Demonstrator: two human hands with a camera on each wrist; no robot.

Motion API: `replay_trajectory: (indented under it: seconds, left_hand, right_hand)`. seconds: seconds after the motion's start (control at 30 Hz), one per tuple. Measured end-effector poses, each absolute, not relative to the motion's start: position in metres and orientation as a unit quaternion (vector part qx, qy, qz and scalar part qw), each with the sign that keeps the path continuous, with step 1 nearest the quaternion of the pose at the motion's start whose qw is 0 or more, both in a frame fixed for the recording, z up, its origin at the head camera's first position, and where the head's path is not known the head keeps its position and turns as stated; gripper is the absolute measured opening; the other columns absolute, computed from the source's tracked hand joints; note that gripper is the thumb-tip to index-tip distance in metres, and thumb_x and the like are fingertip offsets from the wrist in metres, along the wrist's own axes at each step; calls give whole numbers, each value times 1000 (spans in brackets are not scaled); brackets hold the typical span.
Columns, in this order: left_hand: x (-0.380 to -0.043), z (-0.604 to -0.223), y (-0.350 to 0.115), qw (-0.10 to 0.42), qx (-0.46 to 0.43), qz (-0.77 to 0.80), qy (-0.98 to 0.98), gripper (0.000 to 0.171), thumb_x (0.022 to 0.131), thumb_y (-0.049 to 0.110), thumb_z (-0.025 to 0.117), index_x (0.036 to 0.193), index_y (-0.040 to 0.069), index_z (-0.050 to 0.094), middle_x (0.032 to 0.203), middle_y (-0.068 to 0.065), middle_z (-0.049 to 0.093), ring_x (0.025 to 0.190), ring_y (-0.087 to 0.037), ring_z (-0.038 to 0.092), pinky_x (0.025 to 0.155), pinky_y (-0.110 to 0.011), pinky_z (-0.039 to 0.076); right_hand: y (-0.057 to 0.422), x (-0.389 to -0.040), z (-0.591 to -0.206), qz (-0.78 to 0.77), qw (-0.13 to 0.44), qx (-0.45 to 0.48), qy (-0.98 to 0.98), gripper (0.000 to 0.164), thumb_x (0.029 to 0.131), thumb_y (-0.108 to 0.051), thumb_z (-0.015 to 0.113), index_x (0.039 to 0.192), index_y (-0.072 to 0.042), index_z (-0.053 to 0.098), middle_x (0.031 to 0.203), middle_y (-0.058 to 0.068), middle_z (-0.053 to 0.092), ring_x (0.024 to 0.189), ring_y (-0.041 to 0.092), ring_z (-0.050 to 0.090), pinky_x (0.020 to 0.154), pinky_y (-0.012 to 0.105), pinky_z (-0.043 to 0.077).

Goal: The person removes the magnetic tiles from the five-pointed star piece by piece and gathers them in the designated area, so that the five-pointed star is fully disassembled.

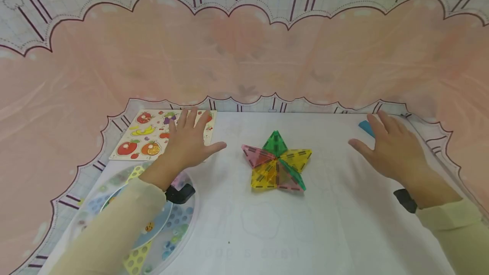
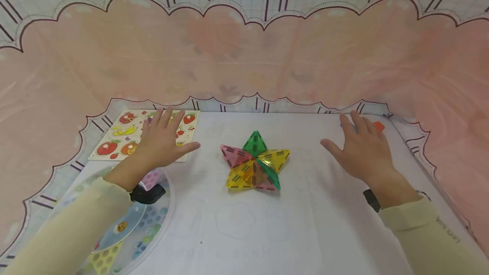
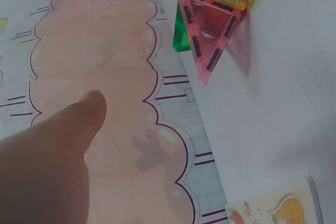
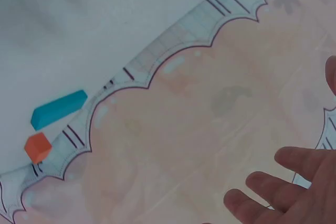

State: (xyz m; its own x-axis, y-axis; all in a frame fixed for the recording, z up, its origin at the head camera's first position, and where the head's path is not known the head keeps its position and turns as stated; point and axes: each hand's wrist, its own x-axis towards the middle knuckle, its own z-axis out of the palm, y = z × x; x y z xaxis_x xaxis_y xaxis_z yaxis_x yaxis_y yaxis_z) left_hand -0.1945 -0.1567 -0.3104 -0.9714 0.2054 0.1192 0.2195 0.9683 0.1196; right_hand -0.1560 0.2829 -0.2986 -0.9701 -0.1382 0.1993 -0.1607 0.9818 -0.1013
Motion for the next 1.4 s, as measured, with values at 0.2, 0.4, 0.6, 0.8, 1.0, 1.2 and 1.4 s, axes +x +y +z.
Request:
replay_trajectory:
  seconds: [0.2, 0.4, 0.6, 0.8, 1.0, 1.2, 1.4]
  left_hand:
    - [-192, -317, -148, 65, -125, -96, -985, 97, 70, 71, 51, 143, 15, 19, 145, -16, 14, 132, -36, 5, 97, -62, 6]
    - [-188, -326, -141, 77, -141, -142, -977, 88, 74, 60, 58, 140, 11, 27, 142, -14, 24, 129, -34, 20, 100, -54, 17]
    - [-184, -333, -131, 70, -144, -198, -967, 80, 76, 54, 60, 137, 11, 33, 140, -13, 29, 127, -31, 26, 99, -50, 24]
    - [-181, -344, -117, 33, -151, -260, -953, 77, 77, 51, 61, 138, 14, 32, 139, -6, 34, 127, -25, 28, 101, -44, 25]
    - [-178, -357, -105, 8, -151, -301, -942, 72, 78, 48, 62, 137, 16, 35, 137, -3, 37, 125, -23, 31, 100, -42, 27]
    - [-173, -367, -93, -14, -157, -329, -931, 68, 78, 44, 65, 134, 18, 39, 135, -1, 40, 124, -19, 33, 100, -40, 28]
    - [-169, -375, -80, -37, -181, -360, -915, 67, 75, 46, 66, 131, 17, 43, 132, 1, 42, 124, -18, 34, 99, -39, 29]
  right_hand:
    - [276, -153, -305, 112, 112, 61, -986, 82, 82, -58, 48, 136, 1, 27, 134, 28, 27, 118, 46, 27, 88, 63, 25]
    - [266, -149, -313, 151, 93, 48, -983, 79, 82, -59, 46, 133, 0, 34, 130, 27, 33, 118, 43, 29, 86, 63, 29]
    - [260, -145, -325, 185, 116, 66, -974, 63, 85, -48, 51, 125, 1, 45, 125, 25, 42, 114, 41, 36, 85, 59, 33]
    - [250, -139, -341, 209, 97, 74, -970, 58, 85, -44, 54, 125, -3, 46, 122, 21, 44, 101, 36, 47, 73, 53, 44]
    - [242, -138, -356, 230, 77, 87, -966, 60, 84, -49, 53, 126, -6, 46, 125, 18, 44, 99, 33, 50, 74, 50, 46]
    - [235, -136, -365, 254, 62, 103, -960, 57, 84, -41, 58, 127, -5, 45, 128, 16, 44, 107, 32, 48, 78, 48, 46]
    - [229, -134, -374, 273, 28, 115, -955, 60, 83, -42, 59, 130, -8, 43, 128, 13, 46, 109, 30, 47, 80, 46, 45]
